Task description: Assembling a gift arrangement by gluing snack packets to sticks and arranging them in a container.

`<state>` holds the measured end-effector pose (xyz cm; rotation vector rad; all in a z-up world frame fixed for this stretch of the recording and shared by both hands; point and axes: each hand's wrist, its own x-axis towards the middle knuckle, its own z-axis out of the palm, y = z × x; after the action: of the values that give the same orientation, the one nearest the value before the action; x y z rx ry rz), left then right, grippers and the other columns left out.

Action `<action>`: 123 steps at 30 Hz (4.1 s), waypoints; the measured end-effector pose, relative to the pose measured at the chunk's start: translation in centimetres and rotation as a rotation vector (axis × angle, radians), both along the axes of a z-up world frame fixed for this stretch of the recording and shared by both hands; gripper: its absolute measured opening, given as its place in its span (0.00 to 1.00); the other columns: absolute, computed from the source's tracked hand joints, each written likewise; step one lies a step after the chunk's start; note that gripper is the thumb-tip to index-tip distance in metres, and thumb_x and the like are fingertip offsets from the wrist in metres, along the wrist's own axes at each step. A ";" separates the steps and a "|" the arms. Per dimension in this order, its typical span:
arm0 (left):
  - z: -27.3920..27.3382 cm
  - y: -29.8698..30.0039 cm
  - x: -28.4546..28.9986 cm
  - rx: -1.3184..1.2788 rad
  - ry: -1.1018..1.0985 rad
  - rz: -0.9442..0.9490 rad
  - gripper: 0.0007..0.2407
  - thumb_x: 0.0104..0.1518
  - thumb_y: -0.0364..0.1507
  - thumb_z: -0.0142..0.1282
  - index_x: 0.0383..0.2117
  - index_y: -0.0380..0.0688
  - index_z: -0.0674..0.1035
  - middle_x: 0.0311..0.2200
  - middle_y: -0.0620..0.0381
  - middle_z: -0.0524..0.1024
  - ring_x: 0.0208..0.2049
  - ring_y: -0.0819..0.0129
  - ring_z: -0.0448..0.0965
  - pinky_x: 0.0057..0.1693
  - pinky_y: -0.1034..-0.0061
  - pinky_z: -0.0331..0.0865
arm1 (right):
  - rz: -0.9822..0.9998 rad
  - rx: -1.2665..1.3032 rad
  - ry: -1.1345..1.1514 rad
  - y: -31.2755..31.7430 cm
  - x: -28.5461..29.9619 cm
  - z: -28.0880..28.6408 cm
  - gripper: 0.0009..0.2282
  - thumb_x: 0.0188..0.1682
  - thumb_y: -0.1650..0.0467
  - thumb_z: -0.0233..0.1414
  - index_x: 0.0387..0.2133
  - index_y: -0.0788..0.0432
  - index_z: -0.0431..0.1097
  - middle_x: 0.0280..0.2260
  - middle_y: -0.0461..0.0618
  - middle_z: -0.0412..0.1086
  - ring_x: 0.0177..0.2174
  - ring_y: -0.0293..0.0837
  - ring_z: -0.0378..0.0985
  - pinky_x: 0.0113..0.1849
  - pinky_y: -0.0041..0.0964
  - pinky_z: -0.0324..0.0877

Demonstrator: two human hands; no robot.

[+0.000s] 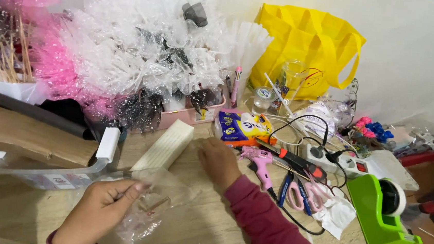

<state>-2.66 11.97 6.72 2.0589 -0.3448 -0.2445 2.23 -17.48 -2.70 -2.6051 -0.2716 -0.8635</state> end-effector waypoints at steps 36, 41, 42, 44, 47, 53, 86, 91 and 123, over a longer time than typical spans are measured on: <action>-3.1 -0.5 0.8 -0.184 0.264 -0.449 0.16 0.57 0.31 0.56 0.44 0.41 0.95 0.04 0.53 0.72 0.10 0.74 0.71 0.22 0.80 0.63 | -0.179 -0.347 0.062 -4.8 5.5 -5.1 0.04 0.43 0.78 0.58 0.30 0.61 0.72 0.30 0.53 0.71 0.17 0.49 0.74 0.15 0.45 0.70; -3.9 -0.4 1.1 -0.171 0.291 -0.424 0.17 0.57 0.32 0.57 0.45 0.42 0.96 0.06 0.57 0.68 0.12 0.76 0.66 0.23 0.80 0.57 | 0.013 0.242 -0.050 -1.8 -0.7 3.8 0.07 0.52 0.72 0.50 0.38 0.59 0.75 0.34 0.52 0.74 0.31 0.52 0.77 0.32 0.46 0.71; -4.4 -0.3 1.3 -0.168 0.316 -0.422 0.17 0.57 0.32 0.58 0.45 0.42 0.96 0.07 0.56 0.68 0.12 0.75 0.65 0.22 0.79 0.56 | 0.168 0.434 -0.164 -1.0 -2.2 5.3 0.07 0.51 0.77 0.52 0.40 0.63 0.75 0.35 0.55 0.75 0.37 0.48 0.78 0.40 0.38 0.75; -4.0 -0.8 1.0 -0.157 0.324 -0.429 0.17 0.57 0.32 0.58 0.46 0.43 0.95 0.07 0.56 0.68 0.12 0.75 0.66 0.23 0.80 0.57 | 0.284 0.511 -0.225 1.5 -6.4 9.1 0.04 0.50 0.78 0.54 0.37 0.62 0.74 0.33 0.52 0.74 0.31 0.42 0.74 0.34 0.33 0.71; -3.4 -1.6 0.5 -0.122 0.305 -0.454 0.17 0.57 0.32 0.56 0.48 0.47 0.95 0.07 0.55 0.70 0.12 0.75 0.68 0.24 0.80 0.60 | 0.549 0.532 -0.162 3.8 -12.2 13.5 0.02 0.53 0.76 0.55 0.36 0.61 0.72 0.32 0.51 0.73 0.29 0.43 0.73 0.33 0.33 0.70; -3.5 -1.8 0.4 -0.167 0.203 -0.518 0.17 0.57 0.33 0.54 0.45 0.45 0.93 0.07 0.55 0.74 0.12 0.74 0.71 0.22 0.79 0.62 | 0.588 0.218 -0.132 1.8 -18.7 14.6 0.12 0.56 0.69 0.54 0.49 0.62 0.68 0.52 0.60 0.71 0.45 0.55 0.80 0.48 0.46 0.76; -2.1 -4.9 -2.3 -0.393 -0.199 -0.106 0.14 0.63 0.30 0.49 0.49 0.40 0.84 0.10 0.51 0.73 0.14 0.72 0.63 0.28 0.82 0.57 | -0.704 0.341 0.015 -22.8 -29.1 -0.3 0.09 0.47 0.76 0.55 0.41 0.60 0.74 0.39 0.51 0.73 0.37 0.47 0.75 0.40 0.40 0.71; -5.0 -8.0 -3.6 -0.603 -0.427 0.134 0.14 0.65 0.30 0.50 0.49 0.31 0.79 0.46 0.44 0.79 0.41 0.70 0.78 0.48 0.83 0.69 | -0.491 1.253 -0.149 -19.2 -30.9 4.1 0.09 0.49 0.80 0.52 0.42 0.61 0.71 0.41 0.51 0.75 0.36 0.43 0.75 0.39 0.39 0.72; -12.4 -11.4 1.2 0.200 -0.994 -0.374 0.28 0.42 0.23 0.55 0.57 0.58 0.75 0.25 0.63 0.78 0.21 0.64 0.74 0.20 0.67 0.66 | -0.302 -0.027 0.345 -17.8 -15.4 3.9 0.19 0.52 0.68 0.50 0.57 0.60 0.66 0.56 0.57 0.66 0.53 0.58 0.68 0.51 0.53 0.67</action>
<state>-1.47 0.61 -5.73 2.1643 -1.3511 0.5792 -13.20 -35.26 1.24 -2.8031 0.2105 -0.4848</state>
